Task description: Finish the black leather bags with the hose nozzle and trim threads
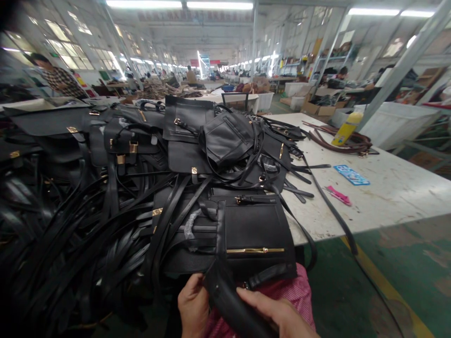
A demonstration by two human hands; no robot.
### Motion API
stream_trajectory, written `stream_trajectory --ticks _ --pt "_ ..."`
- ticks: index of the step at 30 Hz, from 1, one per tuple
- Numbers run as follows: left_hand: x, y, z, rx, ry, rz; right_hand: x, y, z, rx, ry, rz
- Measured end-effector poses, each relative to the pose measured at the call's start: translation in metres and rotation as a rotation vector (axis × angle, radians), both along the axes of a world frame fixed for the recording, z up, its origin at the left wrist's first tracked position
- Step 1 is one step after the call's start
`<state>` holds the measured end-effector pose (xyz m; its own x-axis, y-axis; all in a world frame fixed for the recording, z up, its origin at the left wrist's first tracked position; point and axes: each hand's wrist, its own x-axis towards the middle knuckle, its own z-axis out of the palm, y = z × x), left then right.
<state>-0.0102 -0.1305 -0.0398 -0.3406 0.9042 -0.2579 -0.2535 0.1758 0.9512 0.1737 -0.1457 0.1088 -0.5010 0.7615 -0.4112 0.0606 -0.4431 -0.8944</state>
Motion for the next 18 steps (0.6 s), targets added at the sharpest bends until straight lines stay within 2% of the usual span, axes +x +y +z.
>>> stream_trajectory --ticks 5,9,13,18 --pt "-0.002 0.006 0.014 0.012 0.092 -0.02 -0.005 0.002 -0.017 0.043 0.014 -0.057" --pt "0.006 0.005 0.023 -0.041 0.202 -0.049 -0.002 0.008 -0.016 0.043 0.064 -0.174" --pt "0.01 0.005 0.025 -0.068 0.193 -0.021 0.015 0.007 -0.012 -0.009 0.115 -0.15" --pt "0.008 0.004 0.02 -0.04 0.178 -0.035 0.024 -0.004 -0.013 -0.084 0.091 -0.09"
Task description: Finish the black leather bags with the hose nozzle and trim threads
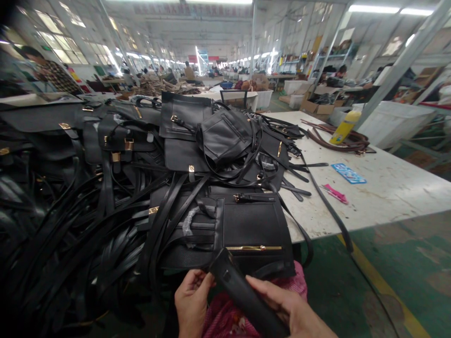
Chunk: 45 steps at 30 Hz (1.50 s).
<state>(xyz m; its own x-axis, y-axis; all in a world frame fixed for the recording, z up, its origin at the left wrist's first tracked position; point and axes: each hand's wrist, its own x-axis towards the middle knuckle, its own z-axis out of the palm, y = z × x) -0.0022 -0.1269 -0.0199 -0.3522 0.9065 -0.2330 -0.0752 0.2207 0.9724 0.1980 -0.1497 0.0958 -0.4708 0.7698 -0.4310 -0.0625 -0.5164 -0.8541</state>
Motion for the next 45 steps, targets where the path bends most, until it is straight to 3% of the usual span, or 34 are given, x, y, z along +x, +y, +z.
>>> stream_trajectory --ticks 6,11,16,21,27,33,38,42,45 --pt "-0.012 -0.004 -0.007 0.092 0.157 -0.095 -0.018 0.004 0.001 0.069 -0.073 0.075" --pt "-0.007 -0.004 0.0 0.037 -0.022 -0.055 -0.025 0.013 0.004 0.112 -0.066 -0.032" --pt "0.0 -0.004 0.008 -0.01 -0.261 0.009 -0.013 0.016 0.0 0.087 0.027 -0.017" --pt "-0.003 -0.011 0.004 -0.02 -0.302 0.031 -0.003 0.008 -0.01 0.04 0.061 0.028" --pt "-0.004 -0.017 0.001 -0.034 -0.386 0.107 -0.021 0.005 -0.003 -0.036 0.017 0.089" --pt "-0.003 -0.017 -0.003 -0.042 -0.345 0.133 -0.039 0.013 -0.005 0.024 0.017 0.026" --pt "0.0 -0.016 0.002 -0.054 -0.295 0.093 -0.024 0.013 -0.002 0.074 -0.027 -0.046" --pt "-0.001 -0.016 0.001 -0.047 -0.322 0.099 -0.021 0.004 0.002 0.036 0.012 -0.008" --pt "-0.004 -0.016 -0.004 -0.13 -0.363 0.078 -0.032 0.004 0.008 0.117 0.041 0.033"
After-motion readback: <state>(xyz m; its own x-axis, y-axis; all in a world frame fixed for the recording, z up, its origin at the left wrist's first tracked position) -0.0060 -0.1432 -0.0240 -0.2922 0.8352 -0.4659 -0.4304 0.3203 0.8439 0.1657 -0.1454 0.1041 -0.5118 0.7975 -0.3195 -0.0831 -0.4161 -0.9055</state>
